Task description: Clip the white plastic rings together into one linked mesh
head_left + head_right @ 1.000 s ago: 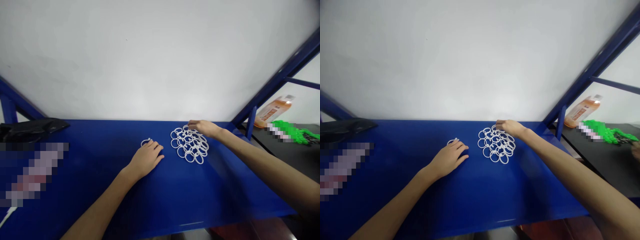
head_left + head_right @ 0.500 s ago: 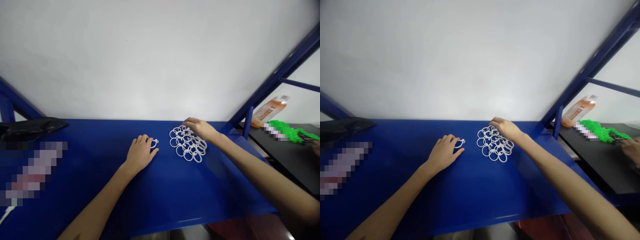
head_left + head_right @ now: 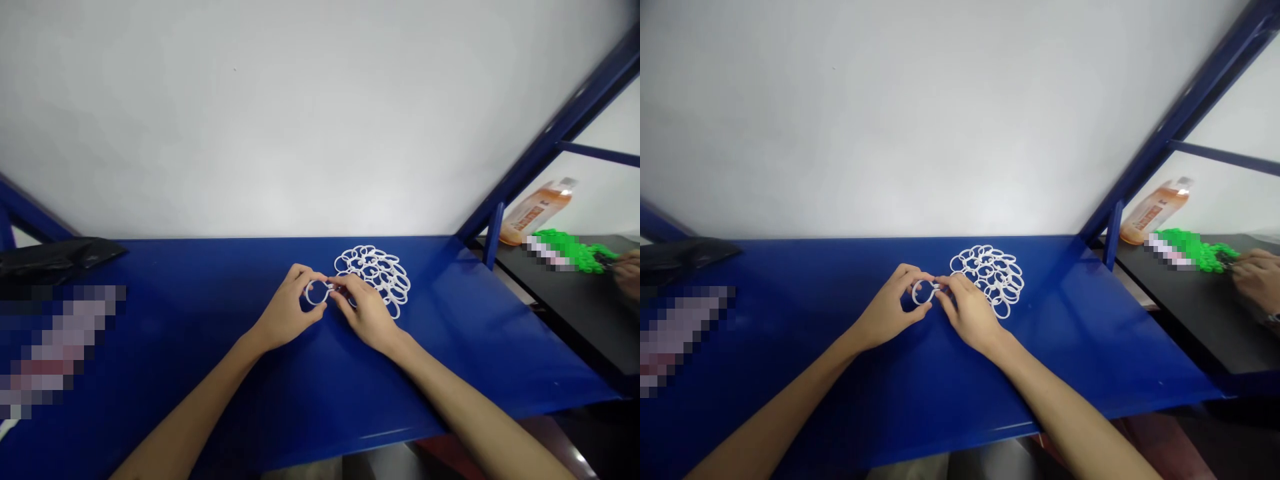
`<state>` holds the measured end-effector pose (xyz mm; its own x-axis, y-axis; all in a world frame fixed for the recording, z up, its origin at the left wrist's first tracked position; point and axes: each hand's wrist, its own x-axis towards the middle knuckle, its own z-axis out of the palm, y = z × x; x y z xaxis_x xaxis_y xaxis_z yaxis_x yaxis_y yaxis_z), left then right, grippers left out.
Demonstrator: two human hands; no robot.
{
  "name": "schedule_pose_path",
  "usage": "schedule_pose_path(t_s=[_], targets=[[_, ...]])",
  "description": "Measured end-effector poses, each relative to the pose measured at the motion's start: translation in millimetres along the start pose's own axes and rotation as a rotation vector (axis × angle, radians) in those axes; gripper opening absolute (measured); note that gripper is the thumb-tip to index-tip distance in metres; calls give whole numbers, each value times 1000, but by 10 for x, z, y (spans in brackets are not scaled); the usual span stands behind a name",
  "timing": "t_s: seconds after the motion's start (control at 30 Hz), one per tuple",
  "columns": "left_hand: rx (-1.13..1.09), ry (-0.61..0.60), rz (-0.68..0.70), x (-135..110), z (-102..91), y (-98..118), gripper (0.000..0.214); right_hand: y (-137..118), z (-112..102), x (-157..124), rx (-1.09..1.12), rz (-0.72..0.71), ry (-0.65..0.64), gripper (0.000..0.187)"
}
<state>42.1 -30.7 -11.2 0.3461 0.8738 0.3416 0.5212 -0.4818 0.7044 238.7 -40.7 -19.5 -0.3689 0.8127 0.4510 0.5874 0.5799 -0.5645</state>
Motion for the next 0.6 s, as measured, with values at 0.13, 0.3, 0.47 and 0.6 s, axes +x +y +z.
schedule_pose_path(t_s=[0.13,0.3,0.47,0.6], targets=[[3,-56,40,-11,36,21,33,-42,-24,-25,103,-30,26,11],[38,-106,42,-35,72,10,23,-57,-28,-45,128,-58,7,7],[87,-76,22,-27,50,31,23,-50,-1,-60,170,-19,30,12],[118,95,-118,-5,15,34,22,-89,69,-92,251,106,23,32]])
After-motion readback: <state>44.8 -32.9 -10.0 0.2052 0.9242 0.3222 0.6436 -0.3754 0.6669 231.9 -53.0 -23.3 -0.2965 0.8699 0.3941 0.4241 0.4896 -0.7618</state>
